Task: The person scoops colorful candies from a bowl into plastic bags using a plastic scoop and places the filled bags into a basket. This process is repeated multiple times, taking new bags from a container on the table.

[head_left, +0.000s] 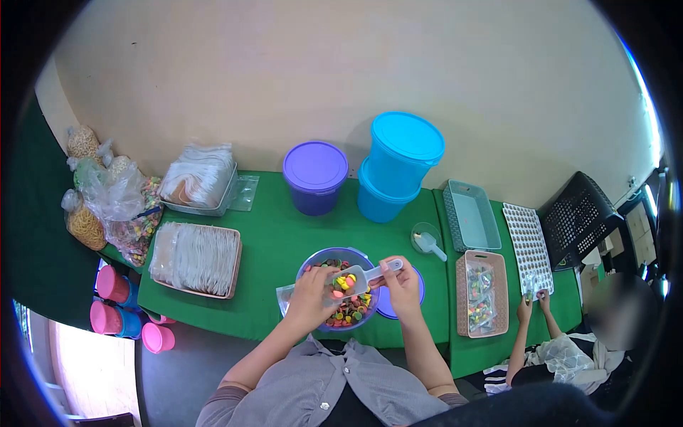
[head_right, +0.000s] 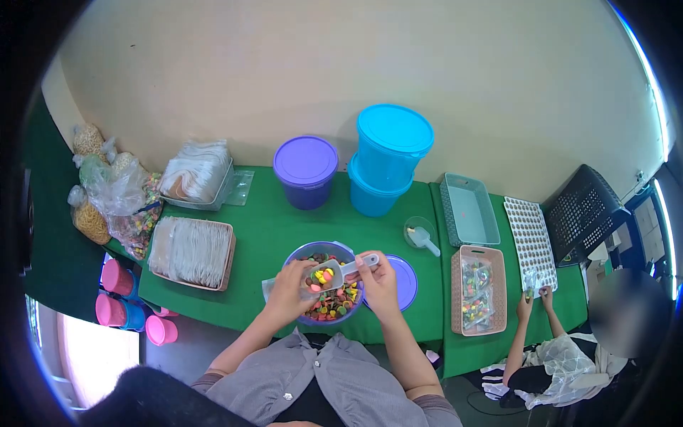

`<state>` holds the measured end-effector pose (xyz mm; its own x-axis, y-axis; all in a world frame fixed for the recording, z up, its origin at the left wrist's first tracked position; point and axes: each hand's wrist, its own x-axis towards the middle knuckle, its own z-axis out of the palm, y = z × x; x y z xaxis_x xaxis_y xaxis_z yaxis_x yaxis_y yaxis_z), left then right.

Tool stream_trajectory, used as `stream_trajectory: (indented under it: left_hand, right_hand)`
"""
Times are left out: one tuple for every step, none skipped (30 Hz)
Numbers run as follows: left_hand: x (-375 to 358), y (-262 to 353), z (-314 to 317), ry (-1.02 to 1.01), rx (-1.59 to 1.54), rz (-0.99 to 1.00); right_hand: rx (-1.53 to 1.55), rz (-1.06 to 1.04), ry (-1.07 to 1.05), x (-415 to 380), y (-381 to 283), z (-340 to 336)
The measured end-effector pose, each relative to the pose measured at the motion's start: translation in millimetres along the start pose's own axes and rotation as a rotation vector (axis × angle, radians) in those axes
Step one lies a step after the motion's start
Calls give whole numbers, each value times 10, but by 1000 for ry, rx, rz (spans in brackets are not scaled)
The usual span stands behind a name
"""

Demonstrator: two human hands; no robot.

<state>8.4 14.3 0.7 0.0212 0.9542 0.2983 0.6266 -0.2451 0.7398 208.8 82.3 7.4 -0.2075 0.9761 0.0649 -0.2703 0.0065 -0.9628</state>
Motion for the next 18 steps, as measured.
stream_trajectory:
  left_hand:
    - [6,-1,4,-23,2,-4]
    - [18,5,-1,-23,3,-5]
    - [29,16,-12,-44,19,9]
    - [35,30,-20,-66,35,24]
    - [37,43,-21,-67,35,26]
    - [40,60,-17,-50,29,26]
    - [44,71,-4,-34,22,26]
    - [44,74,9,-36,22,28]
    - [34,74,18,-46,37,37]
    - [31,71,19,-52,54,45]
    - [42,63,21,-49,62,46]
    - [44,64,43,-41,68,58]
    - [28,73,59,-38,71,66]
    - [13,79,59,-45,70,60]
    - [30,99,45,-82,34,10]
    - [45,112,40,-120,-3,-40]
    - [56,109,49,-124,-5,-44]
    - [56,98,58,-93,-4,-24]
  right_hand:
    - [-6,-32,0,1,13,1]
    - [-5,-32,-1,8,24,-6]
    - [6,-8,4,11,36,-17]
    - [18,15,9,11,43,-30]
    - [18,14,11,10,39,-45]
    - [7,-19,65,11,29,-67]
    - [-5,-52,118,11,15,-79]
    - [-4,-53,121,-4,4,-74]
    - [-34,-39,60,-37,-30,-40]
    - [-62,-26,-4,-46,-49,-11]
    - [-56,-30,-9,-21,-51,-7]
    - [-55,-49,23,-6,-56,-28]
    - [-56,-62,59,-16,-52,-41]
    - [-56,-54,62,-36,-43,-38]
    - [-51,-43,36,-39,-44,-36]
    - [-47,-31,10,-40,-48,-38]
    - [-48,-26,13,-15,-41,-69]
    - [2,18,35,26,-10,-123]
